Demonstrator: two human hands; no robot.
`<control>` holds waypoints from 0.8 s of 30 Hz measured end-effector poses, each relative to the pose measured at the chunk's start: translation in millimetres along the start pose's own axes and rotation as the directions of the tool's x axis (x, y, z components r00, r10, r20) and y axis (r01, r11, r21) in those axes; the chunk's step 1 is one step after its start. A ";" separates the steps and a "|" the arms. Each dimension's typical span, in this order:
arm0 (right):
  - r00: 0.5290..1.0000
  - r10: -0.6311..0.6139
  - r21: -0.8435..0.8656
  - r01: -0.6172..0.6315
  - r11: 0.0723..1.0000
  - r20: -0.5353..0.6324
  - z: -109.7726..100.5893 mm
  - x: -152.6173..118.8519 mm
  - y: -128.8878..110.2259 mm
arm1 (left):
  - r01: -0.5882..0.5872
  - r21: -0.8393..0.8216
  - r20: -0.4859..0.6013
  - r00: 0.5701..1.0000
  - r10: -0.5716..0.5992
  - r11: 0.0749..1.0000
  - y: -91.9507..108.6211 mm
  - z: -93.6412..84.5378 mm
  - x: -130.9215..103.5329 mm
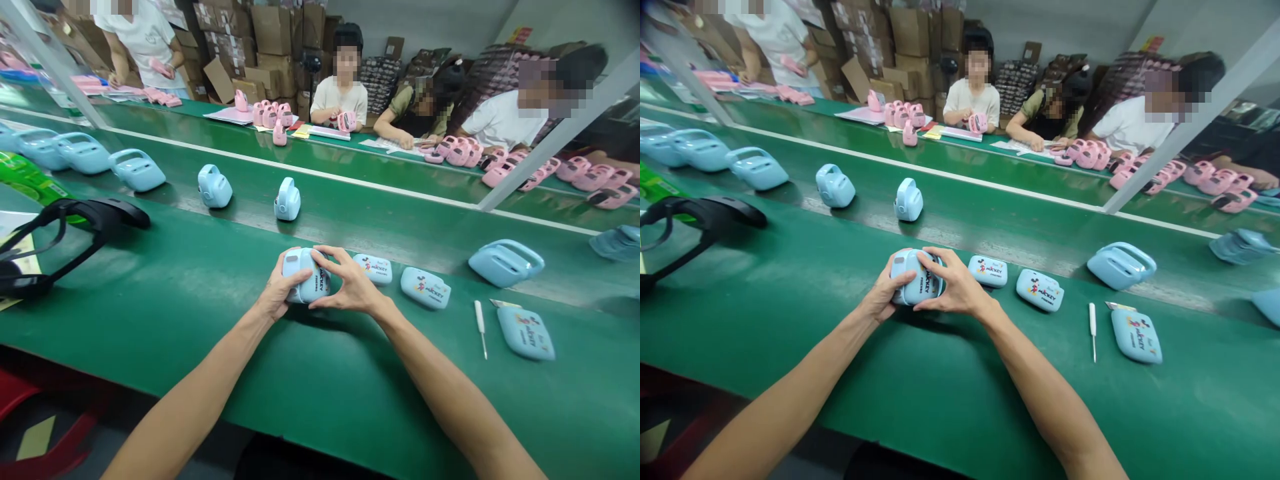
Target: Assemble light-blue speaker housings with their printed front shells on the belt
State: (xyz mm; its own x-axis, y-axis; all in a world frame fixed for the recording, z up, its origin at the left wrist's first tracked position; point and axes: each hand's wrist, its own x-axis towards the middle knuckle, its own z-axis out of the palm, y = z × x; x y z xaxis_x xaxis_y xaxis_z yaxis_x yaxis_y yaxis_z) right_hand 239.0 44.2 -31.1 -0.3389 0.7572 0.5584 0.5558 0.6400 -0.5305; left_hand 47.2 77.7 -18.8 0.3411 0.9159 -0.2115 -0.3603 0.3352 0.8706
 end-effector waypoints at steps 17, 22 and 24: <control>0.998 0.025 -0.018 -0.024 1.000 0.059 -8.5 6.4 -8.9 | -0.018 -0.025 -0.031 0.999 0.017 1.000 -6.6 1.7 1.2; 0.999 0.037 0.054 -0.039 0.998 0.024 1.8 6.5 -4.7 | -0.010 -0.053 -0.040 0.999 0.007 0.999 -9.1 0.7 3.5; 0.998 0.056 0.072 -0.057 0.996 0.013 5.4 5.7 -3.8 | -0.006 -0.061 -0.046 0.999 0.003 0.998 -9.2 0.9 3.7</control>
State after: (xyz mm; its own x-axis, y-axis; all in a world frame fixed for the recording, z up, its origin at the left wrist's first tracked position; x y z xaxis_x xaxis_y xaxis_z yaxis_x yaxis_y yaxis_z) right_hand 230.8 46.8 -29.4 -0.3169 0.7937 0.5192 0.5182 0.6034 -0.6061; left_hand 52.6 77.7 -27.2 0.2995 0.9262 -0.2292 -0.4145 0.3427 0.8430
